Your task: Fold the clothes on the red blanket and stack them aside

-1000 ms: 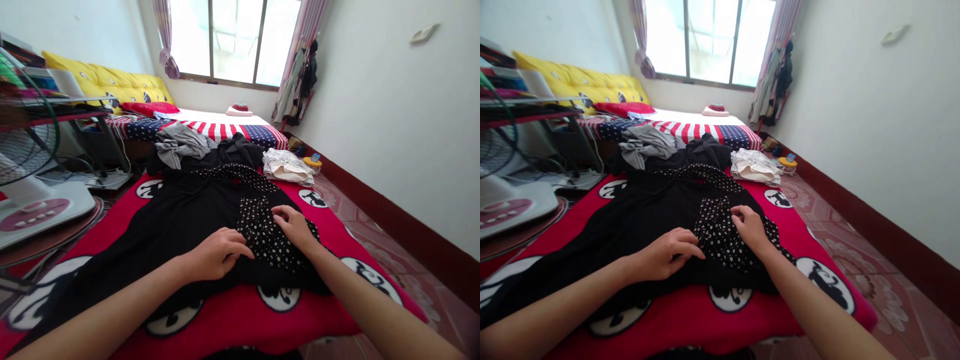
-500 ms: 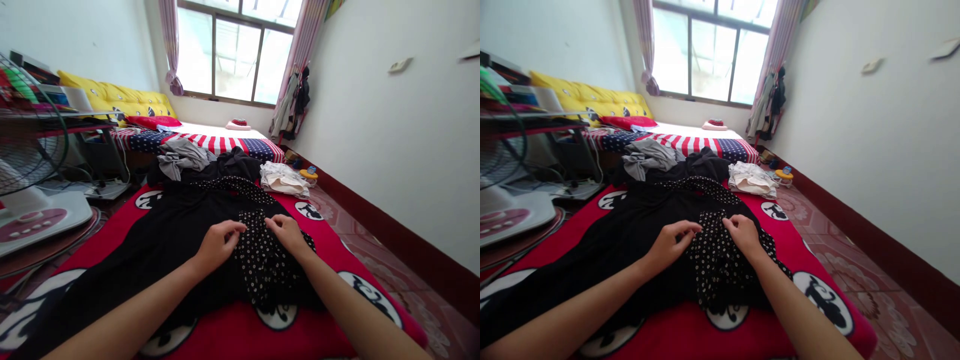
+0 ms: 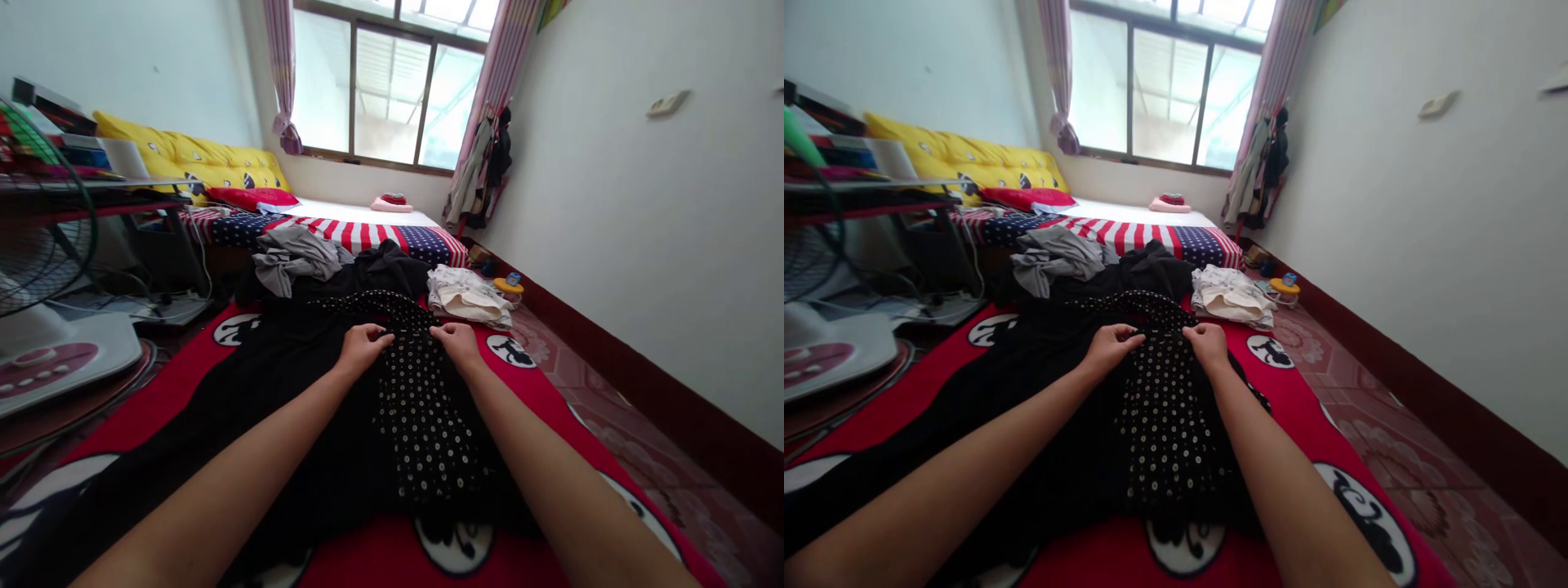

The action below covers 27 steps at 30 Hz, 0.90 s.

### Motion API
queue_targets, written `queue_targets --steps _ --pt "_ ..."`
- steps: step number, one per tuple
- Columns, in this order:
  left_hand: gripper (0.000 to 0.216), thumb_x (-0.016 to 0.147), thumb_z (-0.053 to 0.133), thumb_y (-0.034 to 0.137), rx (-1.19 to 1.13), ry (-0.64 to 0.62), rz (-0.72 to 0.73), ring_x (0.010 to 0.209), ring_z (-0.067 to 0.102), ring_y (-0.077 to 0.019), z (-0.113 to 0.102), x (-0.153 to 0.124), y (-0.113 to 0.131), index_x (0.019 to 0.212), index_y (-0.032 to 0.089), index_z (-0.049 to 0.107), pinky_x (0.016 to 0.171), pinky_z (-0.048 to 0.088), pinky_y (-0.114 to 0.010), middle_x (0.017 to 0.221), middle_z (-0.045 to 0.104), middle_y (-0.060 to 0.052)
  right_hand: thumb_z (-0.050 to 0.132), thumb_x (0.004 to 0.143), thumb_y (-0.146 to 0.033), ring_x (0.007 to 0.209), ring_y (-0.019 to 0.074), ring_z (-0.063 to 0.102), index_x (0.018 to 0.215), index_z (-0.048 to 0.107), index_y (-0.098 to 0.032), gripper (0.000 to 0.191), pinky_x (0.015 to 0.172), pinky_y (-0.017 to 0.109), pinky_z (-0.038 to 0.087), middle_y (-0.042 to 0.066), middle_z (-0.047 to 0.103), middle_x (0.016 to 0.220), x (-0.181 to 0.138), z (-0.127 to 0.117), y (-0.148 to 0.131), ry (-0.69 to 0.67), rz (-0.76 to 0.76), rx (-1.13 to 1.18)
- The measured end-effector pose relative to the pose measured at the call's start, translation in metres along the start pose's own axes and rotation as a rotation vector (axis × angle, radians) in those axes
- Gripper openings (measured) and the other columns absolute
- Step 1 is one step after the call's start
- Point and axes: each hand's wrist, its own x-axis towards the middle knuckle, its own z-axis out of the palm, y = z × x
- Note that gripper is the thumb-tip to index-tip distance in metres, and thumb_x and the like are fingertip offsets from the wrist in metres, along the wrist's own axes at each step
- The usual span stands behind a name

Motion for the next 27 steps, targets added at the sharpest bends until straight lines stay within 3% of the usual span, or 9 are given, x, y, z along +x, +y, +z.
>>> queue_targets --steps 6,9,11,13,16,18,20,23,27 --pt "0.013 0.075 0.069 0.031 0.208 0.043 -0.048 0.088 0.064 -0.0256 0.015 -0.002 -0.01 0.085 0.023 0.071 0.079 0.048 -0.035 0.088 0.071 -0.005 0.063 0.075 -0.034 0.078 0.0225 0.065 0.072 0.069 -0.019 0.016 0.069 0.03 0.046 0.008 0.07 0.078 -0.014 0.025 0.009 -0.023 0.041 -0.037" --pt "0.021 0.078 0.065 0.023 0.246 0.046 -0.003 0.099 0.062 -0.025 0.012 -0.007 -0.006 0.099 0.025 0.068 0.087 0.047 -0.036 0.104 0.066 -0.005 0.066 0.073 -0.028 0.084 0.0206 0.065 0.093 0.068 -0.017 0.022 0.076 0.031 0.048 0.009 0.07 0.095 -0.025 0.011 0.007 -0.032 0.003 -0.027" --pt "0.028 0.078 0.064 0.017 0.238 0.015 0.103 0.108 0.058 -0.0237 0.001 -0.016 -0.001 0.105 0.026 0.067 0.095 0.045 -0.035 0.115 0.062 -0.005 0.066 0.074 -0.026 0.088 0.0182 0.064 0.103 0.065 -0.018 0.03 0.08 0.03 0.048 0.008 0.068 0.105 -0.041 -0.009 0.005 -0.052 -0.06 0.015" --pt "0.027 0.079 0.063 0.016 0.191 -0.088 0.274 0.114 0.055 -0.0222 -0.014 -0.032 0.004 0.104 0.026 0.069 0.102 0.041 -0.035 0.119 0.061 -0.004 0.064 0.076 -0.026 0.093 0.0178 0.064 0.102 0.065 -0.021 0.026 0.083 0.03 0.049 0.005 0.068 0.105 -0.066 -0.032 0.003 -0.121 -0.17 0.102" --pt "0.029 0.084 0.063 0.026 0.077 -0.403 0.483 0.117 0.055 -0.0216 -0.037 -0.068 0.014 0.112 0.027 0.068 0.105 0.039 -0.035 0.125 0.061 -0.005 0.061 0.079 -0.024 0.102 0.0202 0.061 0.096 0.068 -0.025 0.018 0.092 0.035 0.046 0.004 0.068 0.105 -0.115 -0.058 0.003 -0.287 -0.356 0.206" --pt "0.045 0.081 0.067 0.038 0.051 -0.605 0.512 0.124 0.05 -0.0246 -0.046 -0.093 0.018 0.124 0.029 0.062 0.108 0.035 -0.038 0.135 0.055 -0.006 0.061 0.077 -0.02 0.109 0.0213 0.058 0.097 0.069 -0.028 0.023 0.099 0.038 0.043 0.004 0.065 0.113 -0.144 -0.067 0.006 -0.373 -0.433 0.185" --pt "0.055 0.077 0.07 0.045 0.051 -0.688 0.487 0.132 0.043 -0.0274 -0.047 -0.109 0.017 0.129 0.03 0.058 0.111 0.031 -0.041 0.143 0.049 -0.006 0.061 0.076 -0.017 0.111 0.0221 0.057 0.094 0.071 -0.03 0.024 0.1 0.04 0.042 0.004 0.064 0.117 -0.162 -0.069 0.009 -0.392 -0.459 0.131" --pt "0.037 0.084 0.062 0.042 0.012 -0.576 0.417 0.129 0.046 -0.025 -0.038 -0.112 0.011 0.119 0.029 0.066 0.11 0.034 -0.039 0.138 0.053 -0.006 0.057 0.081 -0.022 0.1 0.0222 0.062 0.077 0.071 -0.027 0.015 0.092 0.038 0.046 0.005 0.069 0.105 -0.166 -0.063 0.01 -0.349 -0.408 0.074" --pt "0.03 0.078 0.068 0.028 0.068 -0.252 0.313 0.112 0.058 -0.0242 -0.016 -0.087 0.006 0.108 0.025 0.07 0.099 0.045 -0.036 0.123 0.059 -0.007 0.057 0.083 -0.034 0.073 0.0191 0.065 0.077 0.067 -0.023 0.015 0.07 0.03 0.049 0.003 0.07 0.08 -0.135 -0.047 0.004 -0.211 -0.226 0.066"
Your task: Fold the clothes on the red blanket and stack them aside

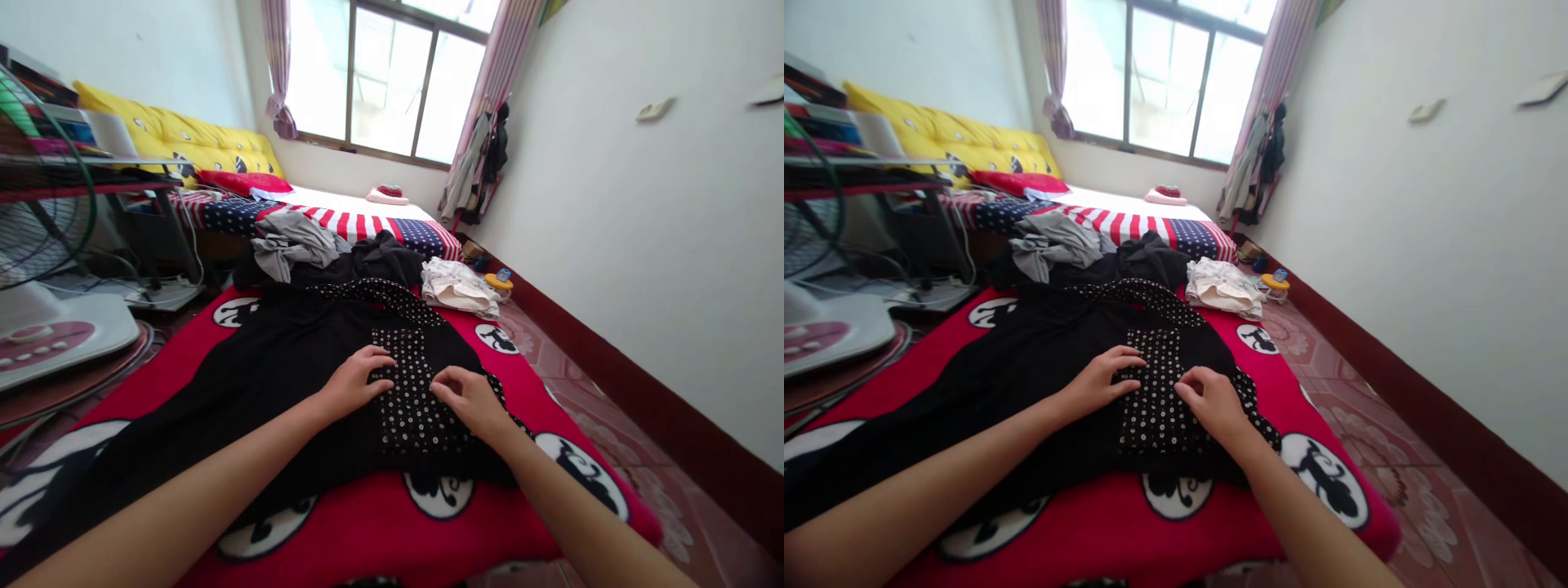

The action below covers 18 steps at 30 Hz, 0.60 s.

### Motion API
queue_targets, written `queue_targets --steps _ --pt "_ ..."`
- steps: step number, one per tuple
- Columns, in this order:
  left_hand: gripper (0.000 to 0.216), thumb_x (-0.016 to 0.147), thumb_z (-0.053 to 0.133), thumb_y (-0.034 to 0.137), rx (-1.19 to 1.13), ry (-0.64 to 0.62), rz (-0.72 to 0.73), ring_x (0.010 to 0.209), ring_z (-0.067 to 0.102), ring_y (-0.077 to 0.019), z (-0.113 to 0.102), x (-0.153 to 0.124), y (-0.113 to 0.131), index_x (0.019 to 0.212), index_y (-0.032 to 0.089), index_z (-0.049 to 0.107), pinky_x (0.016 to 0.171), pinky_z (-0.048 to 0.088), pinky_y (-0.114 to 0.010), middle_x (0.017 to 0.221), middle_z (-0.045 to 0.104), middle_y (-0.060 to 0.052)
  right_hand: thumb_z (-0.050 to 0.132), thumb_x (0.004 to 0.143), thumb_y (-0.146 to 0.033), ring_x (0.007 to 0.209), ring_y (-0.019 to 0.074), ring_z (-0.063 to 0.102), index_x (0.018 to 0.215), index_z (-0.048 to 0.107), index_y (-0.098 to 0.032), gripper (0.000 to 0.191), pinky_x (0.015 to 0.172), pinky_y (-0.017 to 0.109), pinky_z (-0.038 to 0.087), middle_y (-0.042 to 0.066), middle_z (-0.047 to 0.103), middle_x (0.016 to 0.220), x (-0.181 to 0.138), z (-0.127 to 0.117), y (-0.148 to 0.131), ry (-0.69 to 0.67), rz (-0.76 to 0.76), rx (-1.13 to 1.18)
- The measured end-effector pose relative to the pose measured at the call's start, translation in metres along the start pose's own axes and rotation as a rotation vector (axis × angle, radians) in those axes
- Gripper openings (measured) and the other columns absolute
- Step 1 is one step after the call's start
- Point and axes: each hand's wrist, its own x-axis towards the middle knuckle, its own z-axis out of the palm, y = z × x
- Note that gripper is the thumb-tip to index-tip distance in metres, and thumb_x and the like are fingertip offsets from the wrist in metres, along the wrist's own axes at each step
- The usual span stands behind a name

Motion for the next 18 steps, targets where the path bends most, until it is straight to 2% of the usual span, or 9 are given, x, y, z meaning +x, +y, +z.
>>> queue_targets --steps 2,4,6,8,10,13,16,18 --pt "0.04 0.073 0.071 0.025 0.066 0.092 -0.126 0.094 0.064 -0.0217 0.005 0.017 -0.003 0.113 0.023 0.066 0.089 0.05 -0.034 0.113 0.061 -0.008 0.06 0.079 -0.034 0.068 0.0181 0.065 0.087 0.065 -0.022 0.016 0.064 0.028 0.047 0.002 0.07 0.076 0.025 0.006 0.004 0.059 0.094 -0.019" --pt "0.047 0.072 0.072 0.027 0.113 0.137 -0.265 0.082 0.064 -0.0196 0.007 0.032 -0.006 0.118 0.02 0.062 0.081 0.052 -0.033 0.106 0.061 -0.008 0.064 0.076 -0.034 0.067 0.0182 0.065 0.098 0.063 -0.019 0.026 0.063 0.028 0.046 0.002 0.069 0.074 0.05 0.014 0.01 0.084 0.19 -0.049" --pt "0.051 0.072 0.072 0.031 0.161 0.156 -0.366 0.088 0.064 -0.022 0.009 0.044 -0.008 0.12 0.019 0.06 0.082 0.051 -0.033 0.107 0.061 -0.01 0.066 0.074 -0.035 0.069 0.0197 0.065 0.103 0.062 -0.016 0.035 0.064 0.028 0.046 0.004 0.069 0.073 0.071 0.021 0.017 0.102 0.258 -0.072" --pt "0.051 0.072 0.071 0.033 0.201 0.172 -0.424 0.1 0.062 -0.0257 0.009 0.055 -0.012 0.119 0.019 0.061 0.085 0.049 -0.034 0.11 0.061 -0.011 0.066 0.073 -0.036 0.073 0.0212 0.066 0.099 0.064 -0.015 0.033 0.067 0.029 0.046 0.007 0.07 0.077 0.087 0.027 0.023 0.127 0.273 -0.076" --pt "0.047 0.072 0.07 0.034 0.217 0.179 -0.457 0.104 0.06 -0.0274 0.008 0.064 -0.017 0.116 0.019 0.062 0.085 0.049 -0.034 0.108 0.063 -0.012 0.065 0.074 -0.035 0.077 0.0218 0.066 0.086 0.067 -0.016 0.023 0.069 0.03 0.046 0.008 0.071 0.08 0.097 0.031 0.026 0.148 0.266 -0.069" --pt "0.033 0.07 0.07 0.027 0.216 0.166 -0.485 0.093 0.064 -0.0249 0.004 0.076 -0.024 0.102 0.019 0.068 0.078 0.05 -0.032 0.095 0.068 -0.008 0.065 0.071 -0.03 0.076 0.0212 0.067 0.068 0.065 -0.019 0.011 0.067 0.028 0.046 0.006 0.071 0.075 0.108 0.033 0.027 0.176 0.267 -0.041" --pt "0.014 0.065 0.071 0.016 0.214 0.128 -0.467 0.08 0.066 -0.0212 -0.004 0.087 -0.029 0.078 0.019 0.071 0.072 0.05 -0.028 0.082 0.07 -0.005 0.064 0.071 -0.028 0.061 0.0173 0.065 0.06 0.062 -0.02 0.014 0.058 0.025 0.046 0.002 0.067 0.058 0.116 0.033 0.026 0.194 0.275 0.026" --pt "0.008 0.066 0.069 0.015 0.218 0.133 -0.431 0.078 0.066 -0.0196 -0.01 0.095 -0.029 0.072 0.02 0.071 0.071 0.05 -0.026 0.079 0.07 -0.004 0.059 0.076 -0.029 0.05 0.0141 0.062 0.063 0.062 -0.019 0.016 0.051 0.023 0.045 0.001 0.066 0.055 0.121 0.033 0.024 0.218 0.276 0.09"
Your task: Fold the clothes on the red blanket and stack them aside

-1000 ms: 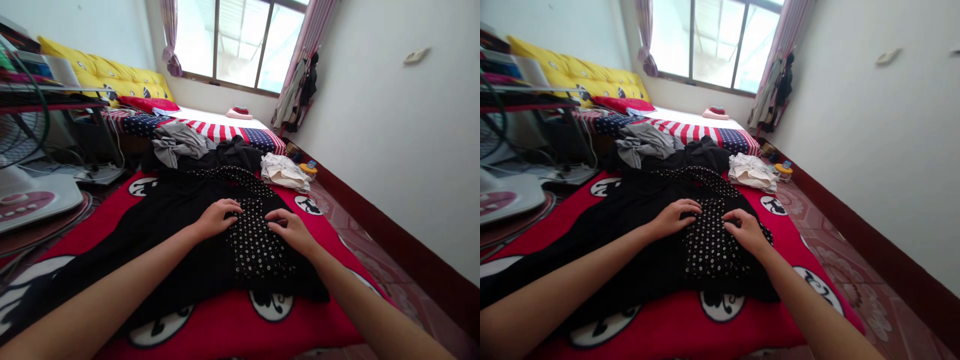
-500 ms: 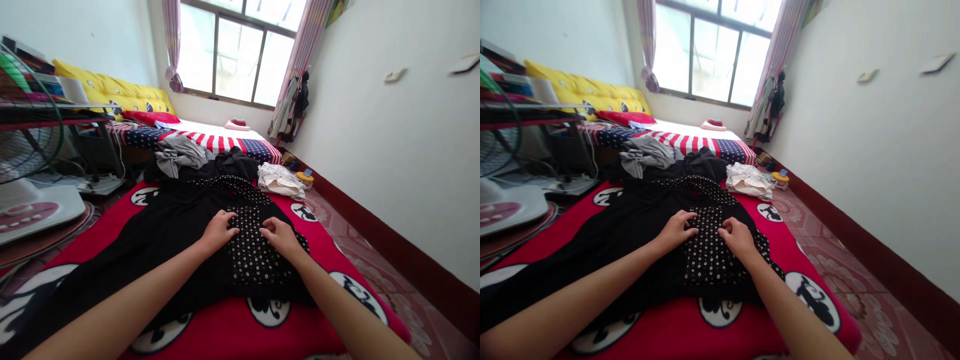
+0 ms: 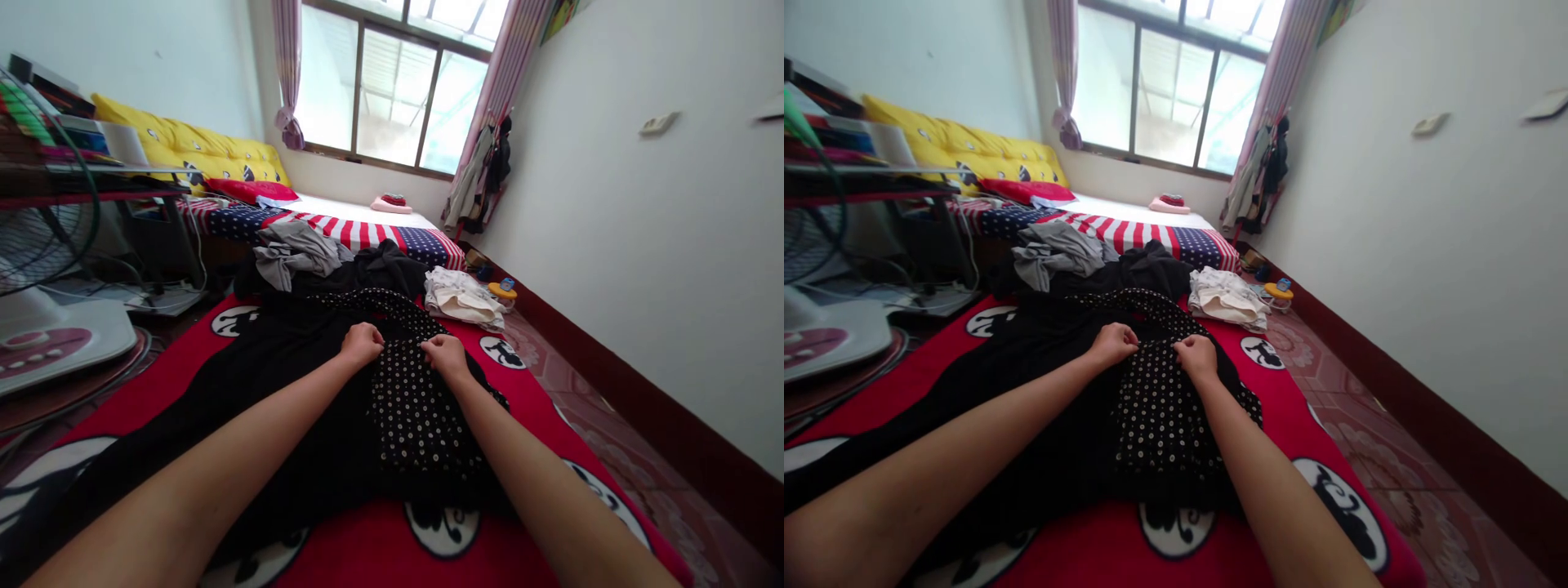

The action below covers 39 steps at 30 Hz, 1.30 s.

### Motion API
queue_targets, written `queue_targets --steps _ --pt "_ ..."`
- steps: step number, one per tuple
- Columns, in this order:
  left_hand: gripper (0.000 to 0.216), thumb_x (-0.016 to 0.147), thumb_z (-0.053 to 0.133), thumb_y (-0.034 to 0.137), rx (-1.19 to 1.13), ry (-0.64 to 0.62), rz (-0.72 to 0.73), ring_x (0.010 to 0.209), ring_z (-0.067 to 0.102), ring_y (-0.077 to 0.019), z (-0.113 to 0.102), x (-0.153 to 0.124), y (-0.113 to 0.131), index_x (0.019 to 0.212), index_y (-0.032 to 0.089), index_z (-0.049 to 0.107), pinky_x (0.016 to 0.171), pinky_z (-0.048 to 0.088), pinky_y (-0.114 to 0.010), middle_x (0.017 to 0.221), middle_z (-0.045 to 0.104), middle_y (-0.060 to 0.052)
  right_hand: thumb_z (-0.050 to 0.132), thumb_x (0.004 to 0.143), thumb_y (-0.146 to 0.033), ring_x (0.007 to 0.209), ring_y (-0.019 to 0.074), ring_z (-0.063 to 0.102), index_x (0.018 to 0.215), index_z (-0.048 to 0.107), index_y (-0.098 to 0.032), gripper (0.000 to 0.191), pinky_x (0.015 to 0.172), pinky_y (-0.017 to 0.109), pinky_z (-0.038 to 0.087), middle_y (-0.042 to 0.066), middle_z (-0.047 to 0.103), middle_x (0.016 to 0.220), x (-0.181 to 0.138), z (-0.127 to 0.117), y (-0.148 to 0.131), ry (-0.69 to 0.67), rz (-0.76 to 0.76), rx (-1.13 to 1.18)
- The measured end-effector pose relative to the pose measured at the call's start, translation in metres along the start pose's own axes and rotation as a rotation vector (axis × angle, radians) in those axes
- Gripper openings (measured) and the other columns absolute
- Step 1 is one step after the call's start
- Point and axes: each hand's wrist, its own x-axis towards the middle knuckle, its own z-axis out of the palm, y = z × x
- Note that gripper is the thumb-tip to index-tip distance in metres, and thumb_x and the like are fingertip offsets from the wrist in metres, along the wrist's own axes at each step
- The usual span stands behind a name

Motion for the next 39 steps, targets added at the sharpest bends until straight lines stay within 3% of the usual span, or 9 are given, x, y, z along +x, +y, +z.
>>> queue_targets --steps 4,8,12,15,19,23,31,36,39 --pt "0.018 0.078 0.06 0.019 0.019 0.11 0.058 0.09 0.064 -0.0192 -0.009 0.003 0.009 0.092 0.021 0.071 0.081 0.049 -0.028 0.095 0.068 -0.004 0.051 0.081 -0.021 0.049 0.0125 0.063 0.086 0.061 -0.016 0.012 0.049 0.022 0.047 0.002 0.07 0.067 0.004 0.001 -0.003 0.065 0.007 0.096" --pt "0.027 0.079 0.065 0.027 0.125 0.165 0.226 0.113 0.054 -0.0252 -0.005 -0.02 0.018 0.105 0.022 0.069 0.095 0.045 -0.035 0.121 0.059 -0.008 0.056 0.077 -0.018 0.071 0.0161 0.068 0.099 0.059 -0.018 0.022 0.07 0.029 0.053 0.004 0.071 0.084 -0.013 -0.003 -0.006 0.135 -0.065 0.102" --pt "0.036 0.089 0.053 0.037 0.23 -0.098 0.567 0.124 0.049 -0.0231 0.016 -0.057 0.016 0.12 0.022 0.063 0.108 0.036 -0.038 0.135 0.055 -0.007 0.057 0.079 -0.02 0.091 0.0188 0.065 0.103 0.062 -0.022 0.025 0.085 0.034 0.05 0.005 0.068 0.1 -0.05 -0.01 -0.002 0.032 -0.395 0.027" --pt "0.051 0.094 0.04 0.049 0.302 -0.221 0.597 0.139 0.032 -0.026 0.033 -0.076 0.008 0.137 0.023 0.048 0.115 0.022 -0.047 0.15 0.038 -0.007 0.058 0.081 -0.021 0.104 0.0201 0.061 0.104 0.065 -0.022 0.024 0.095 0.036 0.046 0.007 0.065 0.111 -0.073 -0.018 0.018 -0.15 -0.566 0.03" --pt "0.056 0.095 0.032 0.055 0.335 -0.186 0.536 0.143 0.023 -0.0257 0.043 -0.084 0.0 0.142 0.026 0.042 0.116 0.016 -0.048 0.155 0.029 -0.005 0.065 0.079 -0.033 0.106 0.0214 0.06 0.087 0.071 -0.021 0.016 0.1 0.038 0.042 0.007 0.067 0.109 -0.083 -0.034 0.055 -0.095 -0.368 0.264" --pt "0.055 0.095 0.032 0.056 0.317 -0.17 0.538 0.143 0.023 -0.0254 0.042 -0.083 -0.001 0.142 0.03 0.042 0.116 0.017 -0.049 0.155 0.029 -0.003 0.065 0.076 -0.05 0.093 0.0211 0.065 0.089 0.07 -0.02 0.033 0.088 0.037 0.049 0.007 0.07 0.099 -0.083 -0.045 0.073 0.026 -0.087 0.523" --pt "0.05 0.093 0.043 0.048 0.198 -0.216 0.523 0.143 0.022 -0.0281 0.033 -0.09 -0.006 0.139 0.026 0.047 0.115 0.019 -0.052 0.155 0.029 -0.008 0.071 0.068 -0.055 0.066 0.0154 0.064 0.085 0.071 -0.016 0.043 0.058 0.026 0.049 0.009 0.072 0.082 -0.118 -0.094 0.076 -0.125 0.065 0.464" --pt "0.045 0.089 0.053 0.038 0.04 -0.112 0.492 0.138 0.034 -0.0288 0.002 -0.15 -0.013 0.132 0.027 0.053 0.109 0.036 -0.045 0.154 0.03 -0.008 0.067 0.074 -0.053 0.071 0.0176 0.064 0.089 0.07 -0.018 0.039 0.069 0.031 0.051 0.008 0.072 0.084 -0.161 -0.137 0.094 -0.119 0.088 0.307" --pt "0.045 0.088 0.053 0.042 0.026 -0.019 0.394 0.121 0.054 -0.0253 -0.017 -0.198 -0.027 0.132 0.03 0.051 0.097 0.049 -0.04 0.137 0.051 -0.006 0.069 0.074 -0.046 0.09 0.0227 0.065 0.093 0.071 -0.02 0.032 0.084 0.036 0.05 0.008 0.071 0.097 -0.187 -0.149 0.1 -0.152 0.011 0.176"
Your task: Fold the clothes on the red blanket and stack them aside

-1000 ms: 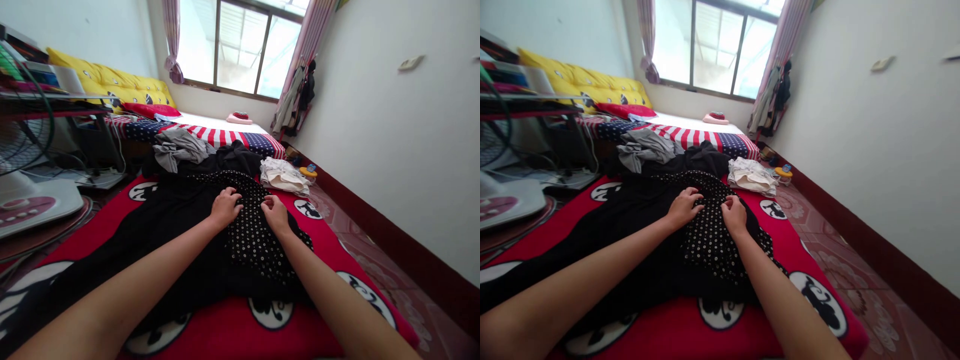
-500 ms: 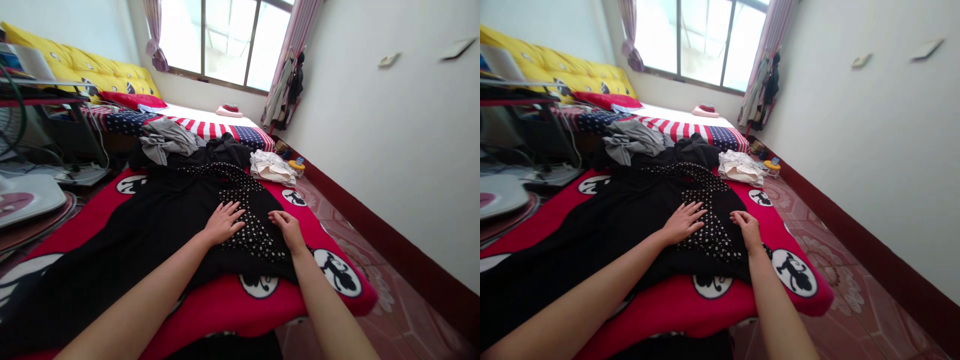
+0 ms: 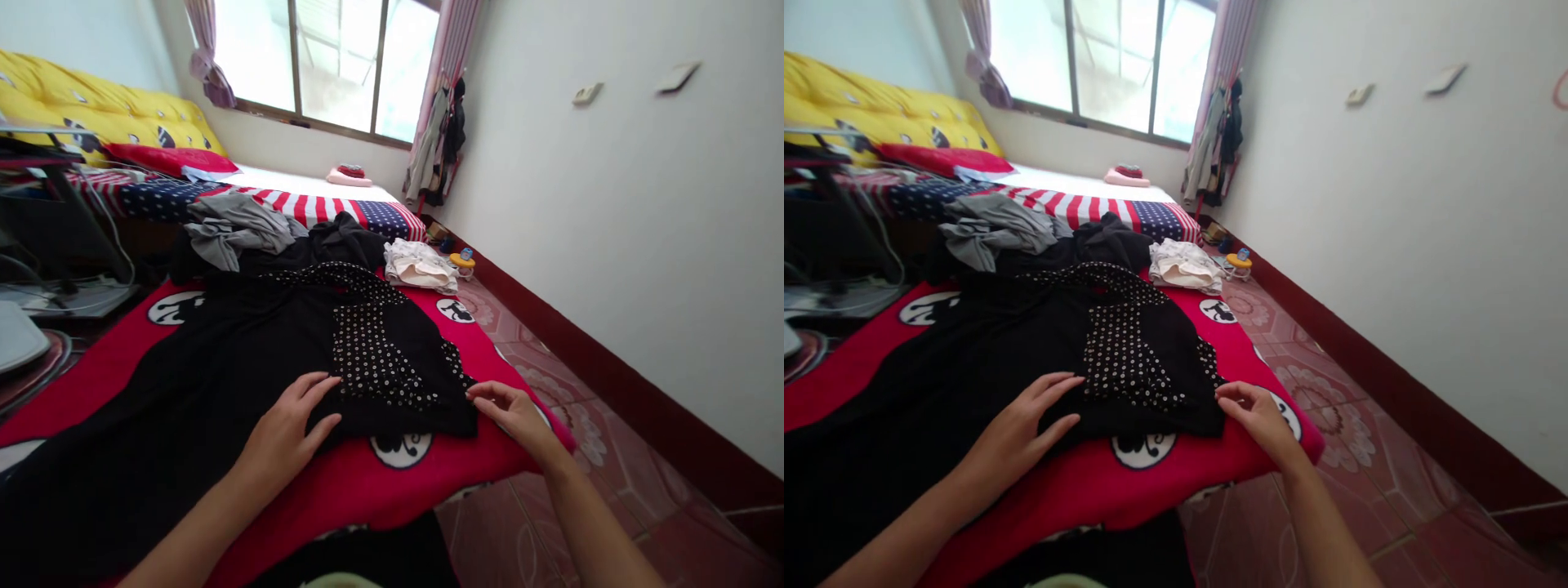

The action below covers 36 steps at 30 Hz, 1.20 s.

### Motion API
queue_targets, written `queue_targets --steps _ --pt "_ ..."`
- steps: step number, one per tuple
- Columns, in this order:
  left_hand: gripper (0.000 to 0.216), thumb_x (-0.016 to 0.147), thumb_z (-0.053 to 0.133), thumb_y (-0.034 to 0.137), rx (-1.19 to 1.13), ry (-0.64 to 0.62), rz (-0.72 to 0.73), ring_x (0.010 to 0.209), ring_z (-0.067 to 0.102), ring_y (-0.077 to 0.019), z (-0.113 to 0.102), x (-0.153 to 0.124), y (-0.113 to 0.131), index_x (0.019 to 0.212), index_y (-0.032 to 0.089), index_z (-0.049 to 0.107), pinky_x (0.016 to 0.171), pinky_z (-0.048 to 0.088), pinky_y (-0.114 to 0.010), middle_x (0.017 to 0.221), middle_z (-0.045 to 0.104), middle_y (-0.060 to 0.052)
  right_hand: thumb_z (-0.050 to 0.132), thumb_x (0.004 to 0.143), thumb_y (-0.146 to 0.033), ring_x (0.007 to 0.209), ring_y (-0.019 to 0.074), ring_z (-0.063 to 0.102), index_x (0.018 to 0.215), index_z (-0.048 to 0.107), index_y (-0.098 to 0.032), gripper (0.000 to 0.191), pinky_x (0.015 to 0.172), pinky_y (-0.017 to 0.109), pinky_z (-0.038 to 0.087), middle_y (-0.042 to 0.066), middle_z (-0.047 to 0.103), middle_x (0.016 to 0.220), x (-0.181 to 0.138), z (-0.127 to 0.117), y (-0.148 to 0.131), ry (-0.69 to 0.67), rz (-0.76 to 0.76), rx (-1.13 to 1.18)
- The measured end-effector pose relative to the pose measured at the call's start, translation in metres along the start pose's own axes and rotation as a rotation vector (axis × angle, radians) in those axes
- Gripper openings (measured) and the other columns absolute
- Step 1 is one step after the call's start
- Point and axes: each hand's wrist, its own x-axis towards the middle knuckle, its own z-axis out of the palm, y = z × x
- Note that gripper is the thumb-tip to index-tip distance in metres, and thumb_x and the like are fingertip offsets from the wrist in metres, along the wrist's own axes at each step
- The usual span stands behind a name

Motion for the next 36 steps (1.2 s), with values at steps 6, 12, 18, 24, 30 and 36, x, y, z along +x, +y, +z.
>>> queue_targets --steps 6,12,18,24,30,36 --pt "0.052 0.081 0.06 0.053 0.107 0.162 -0.134 0.097 0.065 -0.0242 -0.021 -0.079 -0.022 0.126 0.027 0.054 0.084 0.055 -0.037 0.107 0.065 -0.005 0.077 0.066 -0.037 0.122 0.0287 0.05 0.102 0.07 -0.026 0.038 0.107 0.046 0.036 0.008 0.056 0.129 -0.031 0.014 0.01 -0.009 -0.17 -0.246" --pt "0.032 0.077 0.065 0.042 0.249 0.147 -0.154 0.096 0.064 -0.0241 -0.06 -0.117 -0.044 0.106 0.028 0.067 0.085 0.054 -0.036 0.105 0.064 -0.005 0.065 0.076 -0.049 0.114 0.0286 0.056 0.097 0.069 -0.028 0.03 0.103 0.049 0.039 0.007 0.06 0.123 -0.027 0.035 0.044 0.209 -0.295 -0.242" --pt "0.028 0.076 0.053 0.02 0.289 0.143 -0.196 0.1 0.062 -0.0232 -0.105 -0.146 -0.067 0.098 0.027 0.069 0.09 0.052 -0.037 0.105 0.066 -0.005 0.058 0.078 -0.057 0.104 0.0306 0.061 0.088 0.069 -0.03 0.031 0.1 0.05 0.042 0.004 0.067 0.109 -0.022 0.044 0.041 0.389 -0.267 -0.21" --pt "0.036 0.074 0.048 0.016 0.332 0.173 -0.187 0.106 0.061 -0.0242 -0.124 -0.166 -0.095 0.1 0.027 0.07 0.094 0.05 -0.039 0.111 0.066 -0.004 0.056 0.085 -0.045 0.101 0.0265 0.062 0.09 0.066 -0.026 0.022 0.101 0.045 0.042 0.005 0.067 0.105 -0.017 0.077 -0.025 0.522 -0.381 -0.221" --pt "0.041 0.069 0.047 0.015 0.373 0.18 -0.172 0.106 0.062 -0.0253 -0.146 -0.162 -0.113 0.098 0.028 0.072 0.097 0.049 -0.043 0.113 0.068 -0.004 0.056 0.087 -0.025 0.1 0.0218 0.063 0.097 0.067 -0.027 0.015 0.092 0.036 0.049 0.004 0.068 0.103 0.015 0.14 -0.09 -0.011 -0.619 -0.076" --pt "0.03 0.07 0.054 0.023 0.239 0.193 -0.271 0.104 0.065 -0.0248 -0.174 -0.157 -0.126 0.093 0.028 0.073 0.099 0.048 -0.041 0.108 0.071 -0.003 0.064 0.076 -0.011 0.115 0.024 0.057 0.116 0.064 -0.028 0.044 0.101 0.041 0.043 0.005 0.063 0.123 0.055 0.187 -0.114 -0.397 -0.756 -0.262"
